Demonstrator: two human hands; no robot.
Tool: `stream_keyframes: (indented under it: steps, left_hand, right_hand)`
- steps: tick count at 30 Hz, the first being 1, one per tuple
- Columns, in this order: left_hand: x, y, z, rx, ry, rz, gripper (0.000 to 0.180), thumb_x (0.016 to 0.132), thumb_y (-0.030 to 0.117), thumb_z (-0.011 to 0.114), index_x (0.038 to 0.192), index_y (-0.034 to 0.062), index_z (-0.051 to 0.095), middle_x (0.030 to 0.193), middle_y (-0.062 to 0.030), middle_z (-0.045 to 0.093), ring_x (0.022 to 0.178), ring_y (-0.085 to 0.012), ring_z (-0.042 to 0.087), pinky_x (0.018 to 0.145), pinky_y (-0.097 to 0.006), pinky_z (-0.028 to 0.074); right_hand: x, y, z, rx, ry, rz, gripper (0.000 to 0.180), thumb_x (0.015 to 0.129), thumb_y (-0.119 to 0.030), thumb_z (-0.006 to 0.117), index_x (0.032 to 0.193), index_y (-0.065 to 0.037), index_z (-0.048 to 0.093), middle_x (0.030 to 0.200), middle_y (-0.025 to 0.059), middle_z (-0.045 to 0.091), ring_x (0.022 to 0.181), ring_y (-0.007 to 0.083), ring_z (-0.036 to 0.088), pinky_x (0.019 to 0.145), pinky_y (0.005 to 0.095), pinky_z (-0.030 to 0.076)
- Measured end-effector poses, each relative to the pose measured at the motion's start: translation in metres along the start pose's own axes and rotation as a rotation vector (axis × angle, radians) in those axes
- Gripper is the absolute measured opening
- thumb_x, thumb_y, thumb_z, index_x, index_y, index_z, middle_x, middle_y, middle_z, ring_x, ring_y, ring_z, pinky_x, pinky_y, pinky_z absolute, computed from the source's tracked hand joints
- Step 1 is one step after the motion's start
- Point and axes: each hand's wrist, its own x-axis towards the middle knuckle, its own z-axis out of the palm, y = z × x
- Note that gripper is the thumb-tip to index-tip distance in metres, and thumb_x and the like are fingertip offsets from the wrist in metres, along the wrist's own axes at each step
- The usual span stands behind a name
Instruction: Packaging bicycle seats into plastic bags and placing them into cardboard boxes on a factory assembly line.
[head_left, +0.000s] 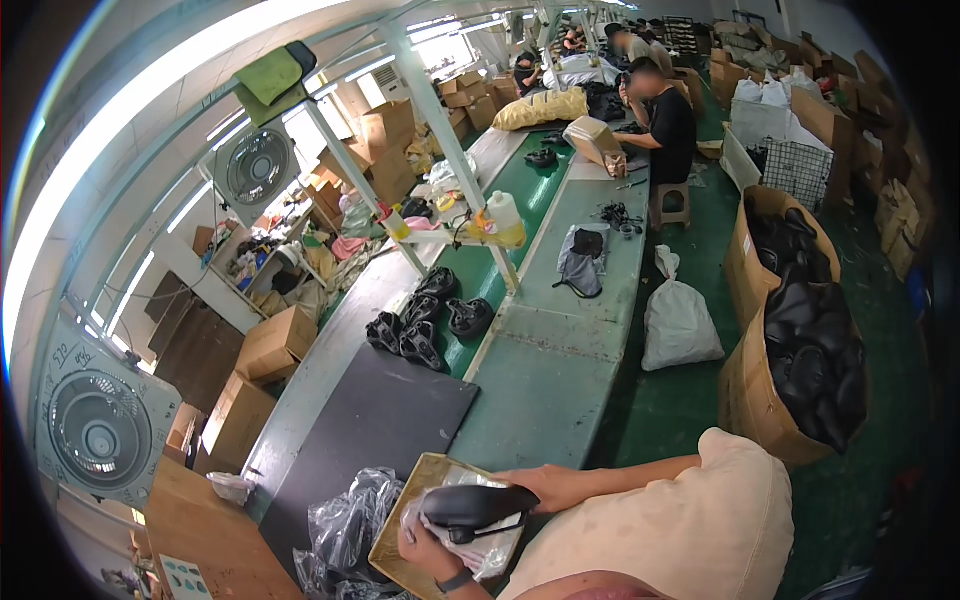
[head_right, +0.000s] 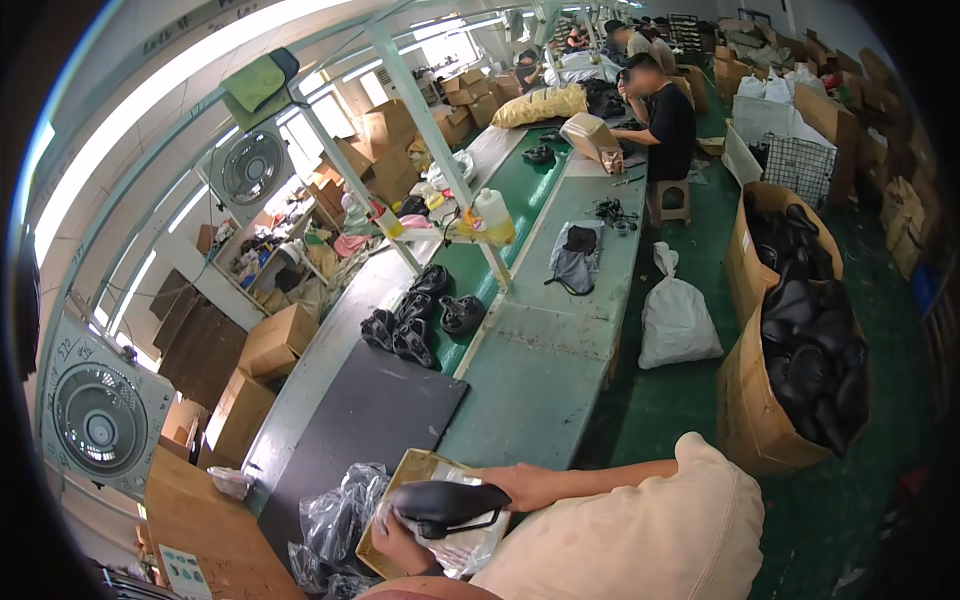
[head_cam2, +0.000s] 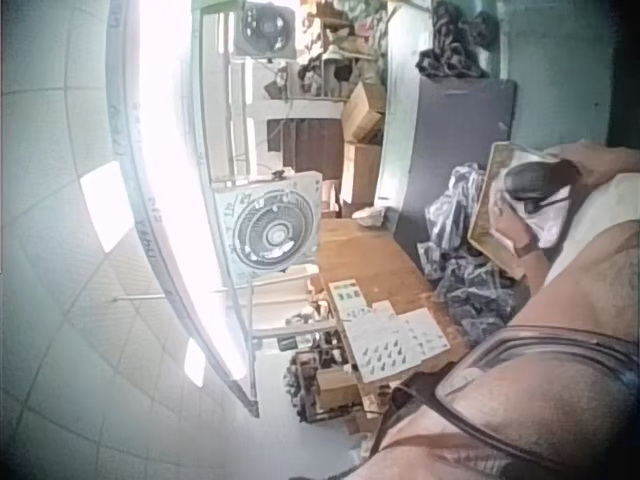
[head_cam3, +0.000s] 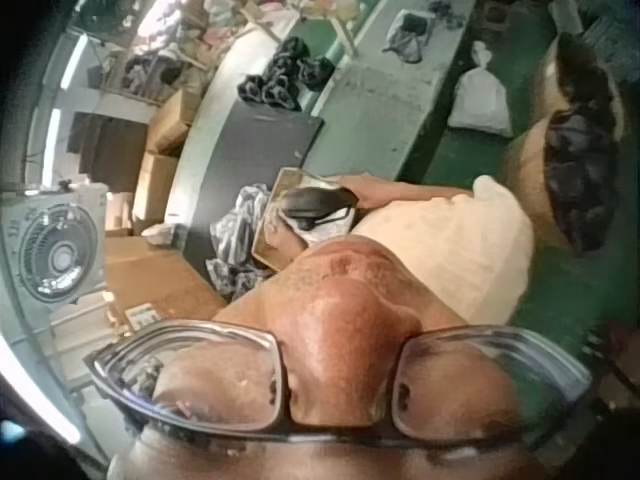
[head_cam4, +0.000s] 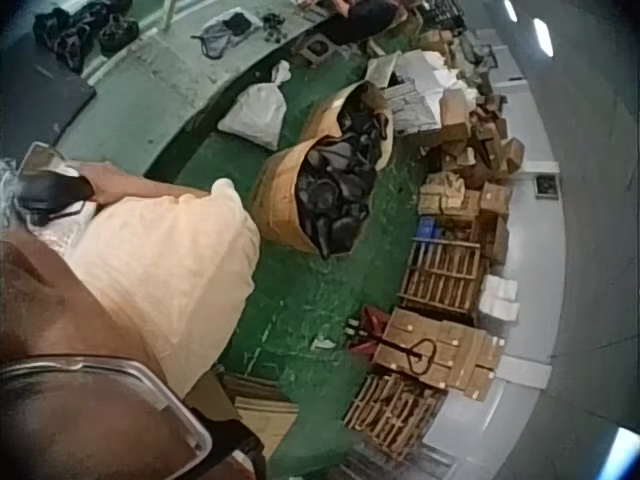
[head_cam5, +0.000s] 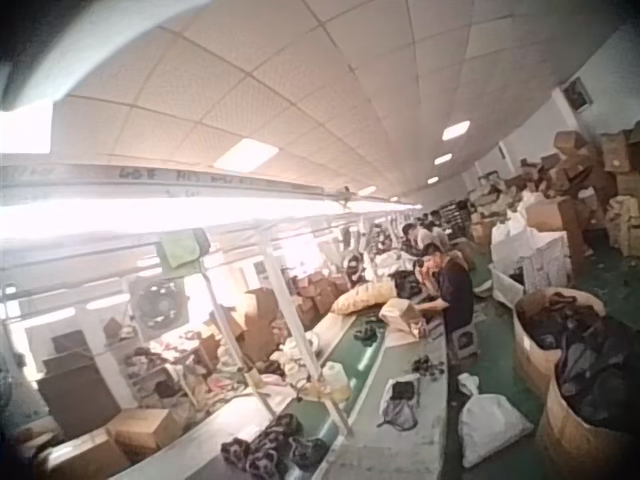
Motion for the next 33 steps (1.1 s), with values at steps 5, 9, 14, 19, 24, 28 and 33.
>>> stream_keyframes:
  steps: [5, 9, 14, 19, 24, 28, 33]
  left_hand:
    - [-0.027, 0.038, 0.042, 0.426, -0.76, 0.349, 0.007, 0.088, 0.004, 0.079, 0.089, -0.0018, 0.077, 0.07, -0.0083, 0.069, 0.066, -0.0128, 0.061, 0.061, -0.031, 0.047]
    - [-0.01, -0.017, 0.038, 0.132, -0.72, 0.058, 0.014, 0.097, 0.016, 0.072, 0.094, 0.0024, 0.075, 0.08, 0.0032, 0.068, 0.07, -0.0075, 0.057, 0.064, -0.026, 0.044]
    - [0.05, -0.075, 0.064, -0.091, -0.65, -0.175, 0.075, 0.107, 0.041, 0.056, 0.167, 0.0017, 0.033, 0.142, -0.0125, 0.057, 0.128, -0.0202, 0.057, 0.099, -0.037, 0.053]
    - [0.175, -0.108, -0.001, -0.489, -0.326, -0.694, 0.032, 0.104, 0.022, 0.066, 0.132, 0.0082, 0.062, 0.114, -0.0057, 0.072, 0.099, -0.0201, 0.071, 0.086, -0.036, 0.06]
    - [0.272, -0.172, -0.132, 0.375, -0.032, -0.382, 0.047, 0.098, 0.023, 0.074, 0.139, 0.0037, 0.06, 0.121, -0.0117, 0.073, 0.102, -0.0279, 0.073, 0.09, -0.04, 0.059]
    - [0.274, -0.192, -0.185, 1.136, 0.174, -0.083, 0.068, 0.095, 0.023, 0.076, 0.154, 0.0019, 0.05, 0.133, -0.0252, 0.07, 0.117, -0.0403, 0.07, 0.101, -0.045, 0.053]
    - [0.258, -0.165, -0.159, 1.395, 0.21, -0.532, 0.071, 0.099, 0.021, 0.066, 0.162, 0.0027, 0.04, 0.145, -0.0318, 0.062, 0.128, -0.0509, 0.062, 0.104, -0.052, 0.05]
  right_hand:
    - [0.009, 0.05, 0.023, 0.044, 0.298, 0.386, 0.087, 0.088, -0.015, 0.083, 0.163, -0.009, 0.039, 0.12, 0.0193, 0.071, 0.1, 0.0325, 0.072, 0.086, 0.0446, 0.059]
    - [0.057, 0.081, -0.001, 0.807, 0.314, 0.747, 0.062, 0.085, -0.02, 0.089, 0.136, 0.001, 0.06, 0.112, 0.0111, 0.074, 0.101, 0.0199, 0.071, 0.089, 0.035, 0.058]
    - [0.105, 0.05, -0.01, 0.127, 0.294, 0.16, 0.075, 0.089, -0.021, 0.084, 0.152, 0.002, 0.049, 0.138, 0.02, 0.067, 0.12, 0.0301, 0.069, 0.102, 0.0406, 0.056]
    - [0.159, 0.068, -0.041, 0.319, -0.287, -0.038, 0.073, 0.097, -0.014, 0.076, 0.162, -0.007, 0.045, 0.142, 0.0162, 0.068, 0.12, 0.0277, 0.069, 0.106, 0.0411, 0.055]
    - [0.224, 0.212, -0.057, 0.484, -0.092, 0.449, 0.062, 0.098, -0.014, 0.075, 0.154, -0.004, 0.052, 0.131, 0.0147, 0.071, 0.113, 0.022, 0.071, 0.097, 0.0374, 0.059]
    - [0.297, 0.362, -0.112, 0.616, -0.014, 0.762, 0.068, 0.097, -0.015, 0.077, 0.157, -0.003, 0.047, 0.125, 0.0106, 0.071, 0.104, 0.0185, 0.071, 0.087, 0.0386, 0.061]
    - [0.437, 0.511, -0.196, 0.779, 0.578, 0.802, 0.087, 0.096, -0.015, 0.077, 0.167, -0.005, 0.027, 0.128, 0.0154, 0.065, 0.1, 0.0221, 0.071, 0.079, 0.0397, 0.063]
